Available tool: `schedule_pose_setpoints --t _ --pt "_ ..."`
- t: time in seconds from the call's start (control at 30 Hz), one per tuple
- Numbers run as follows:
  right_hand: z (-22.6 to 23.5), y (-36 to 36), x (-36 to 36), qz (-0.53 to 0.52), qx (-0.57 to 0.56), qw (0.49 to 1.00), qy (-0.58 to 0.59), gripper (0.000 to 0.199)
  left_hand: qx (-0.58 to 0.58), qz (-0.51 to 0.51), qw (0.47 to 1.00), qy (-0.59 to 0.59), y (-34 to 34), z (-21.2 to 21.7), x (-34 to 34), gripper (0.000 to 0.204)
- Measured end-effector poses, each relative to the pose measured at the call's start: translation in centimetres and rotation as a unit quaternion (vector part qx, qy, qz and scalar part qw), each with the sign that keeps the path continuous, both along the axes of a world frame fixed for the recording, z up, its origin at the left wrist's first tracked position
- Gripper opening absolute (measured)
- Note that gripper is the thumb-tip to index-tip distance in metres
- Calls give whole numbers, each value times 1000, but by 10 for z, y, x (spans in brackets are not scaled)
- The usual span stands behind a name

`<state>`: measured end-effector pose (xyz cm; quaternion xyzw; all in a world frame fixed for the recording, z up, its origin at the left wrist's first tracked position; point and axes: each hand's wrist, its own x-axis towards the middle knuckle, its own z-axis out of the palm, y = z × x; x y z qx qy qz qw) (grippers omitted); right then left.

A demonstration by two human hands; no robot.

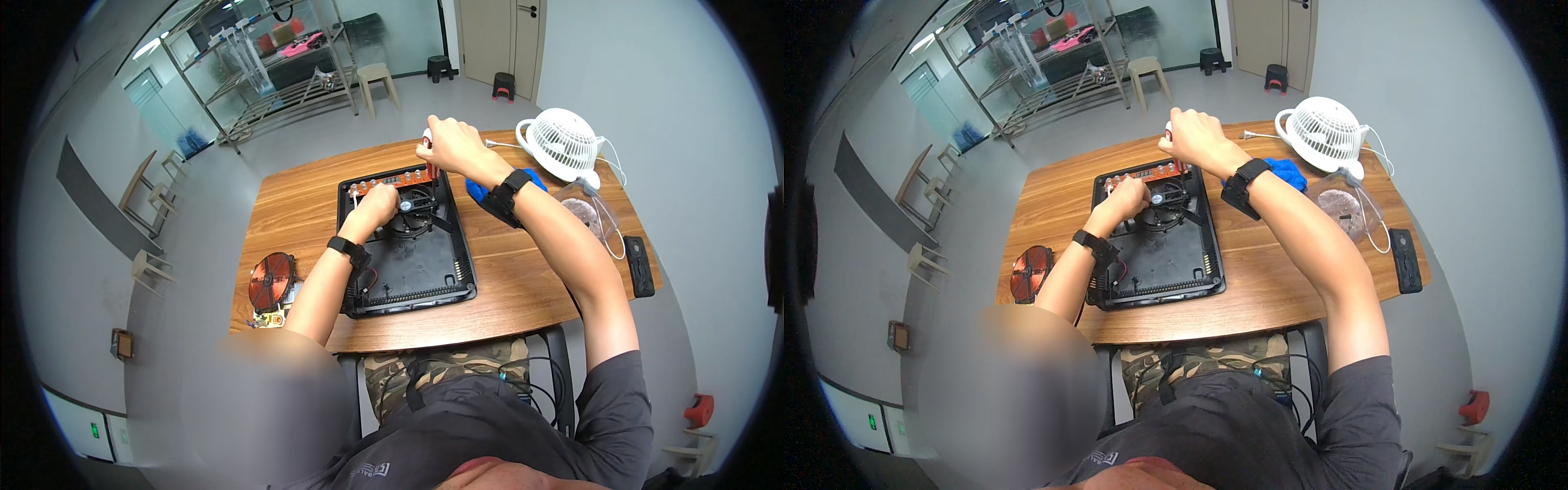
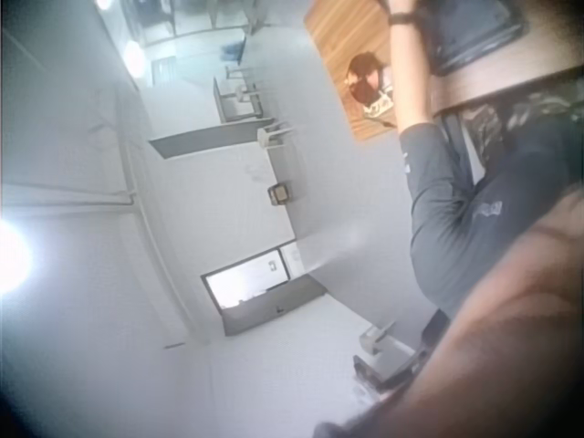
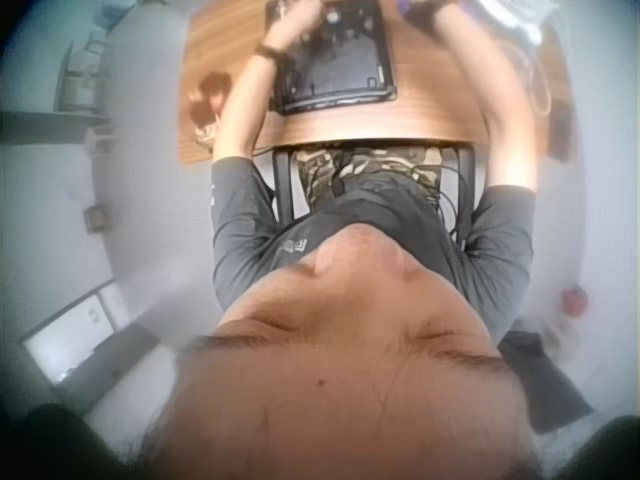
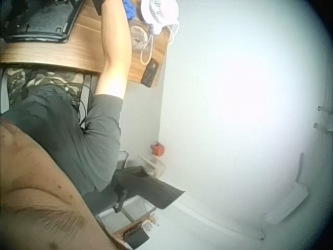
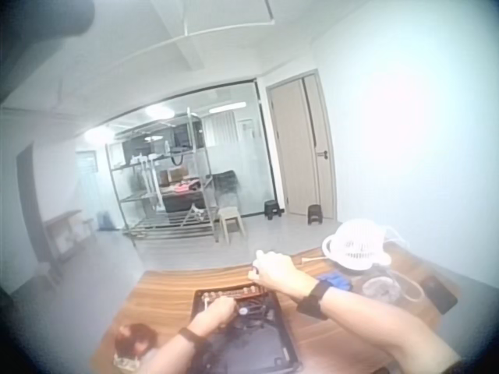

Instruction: The person uses a screwdriver to remove screws from the bottom of a black electronic device, then lifts the cover to reveal the internal components. They continue to unscrew and remove internal parts, including a copper-colored circular component and a circuit board, placing them on the table.

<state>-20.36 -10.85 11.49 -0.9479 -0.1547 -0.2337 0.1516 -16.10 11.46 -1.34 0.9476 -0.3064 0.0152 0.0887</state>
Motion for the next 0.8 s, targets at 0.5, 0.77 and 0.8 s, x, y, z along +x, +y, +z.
schedule_pose_setpoints --t 0.5,0.77,0.8 --pt "1 1 0 0 0 1000 -1 37 -1 -18 1000 -6 2 0 1 15" --pt "0 0 0 -7 -4 1000 6 36 11 -9 1000 -9 0 2 -1 16" --pt "0 0 1 -7 -7 1000 7 36 10 -11 1000 -8 1 2 -1 16"
